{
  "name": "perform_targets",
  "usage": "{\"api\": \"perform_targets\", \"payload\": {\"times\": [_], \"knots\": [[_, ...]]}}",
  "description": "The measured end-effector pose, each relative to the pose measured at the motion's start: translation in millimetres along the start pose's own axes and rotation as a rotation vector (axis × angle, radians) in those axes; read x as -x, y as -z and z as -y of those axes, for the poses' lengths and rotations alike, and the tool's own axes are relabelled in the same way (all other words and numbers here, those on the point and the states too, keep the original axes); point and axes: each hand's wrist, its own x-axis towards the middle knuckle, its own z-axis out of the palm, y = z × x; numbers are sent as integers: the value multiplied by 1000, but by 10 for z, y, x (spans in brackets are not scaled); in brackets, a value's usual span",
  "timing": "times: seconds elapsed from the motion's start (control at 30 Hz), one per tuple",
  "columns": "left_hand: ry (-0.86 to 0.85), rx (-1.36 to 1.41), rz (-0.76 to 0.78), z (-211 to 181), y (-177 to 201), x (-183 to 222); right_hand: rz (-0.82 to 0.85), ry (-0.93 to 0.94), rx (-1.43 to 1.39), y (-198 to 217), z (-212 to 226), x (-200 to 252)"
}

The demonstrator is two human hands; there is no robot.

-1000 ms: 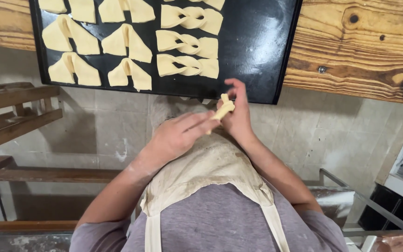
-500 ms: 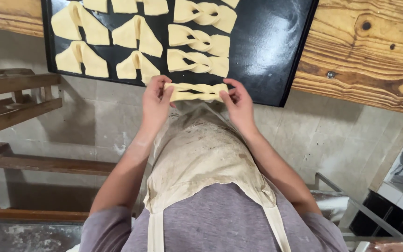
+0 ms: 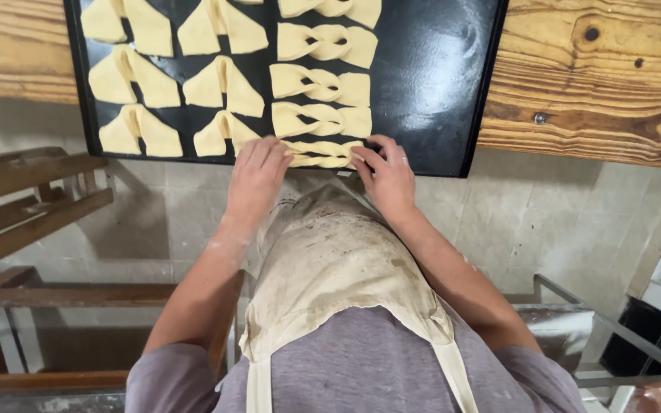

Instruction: Shaping pre-cut dough pieces into pastries and arranging them on a baking tray

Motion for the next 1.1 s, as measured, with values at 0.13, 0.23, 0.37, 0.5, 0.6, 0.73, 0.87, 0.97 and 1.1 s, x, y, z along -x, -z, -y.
{"api": "perform_targets", "payload": {"times": [0.13,0.23,0.37,0.5,0.6,0.73,0.87,0.97,1.1], "knots": [[-125,-71,-12,136,77,13,-21,183,150,-120,-218,77],[-153,-135,22,214,98,-61,-2,178,209,-22,-206,19],[-141,-94,112,335,199,-170,61,155,88,-28,-308,-51],[-77,142,168,379,301,-338,-15,97,34,54,-308,-173],[-233,-30,324,376,431,-489,98,199,176,74,-336,-228],[-259,-91,615,431,583,-727,206,242,241,222,-276,-359],[-322,-82,293,555,535,-974,120,252,268,122,-282,-554],[-281,-178,618,693,465,-940,137,211,287,0,-369,-614],[-363,-189,651,773,399,-1064,104,21,254,-176,-478,-708]]}}
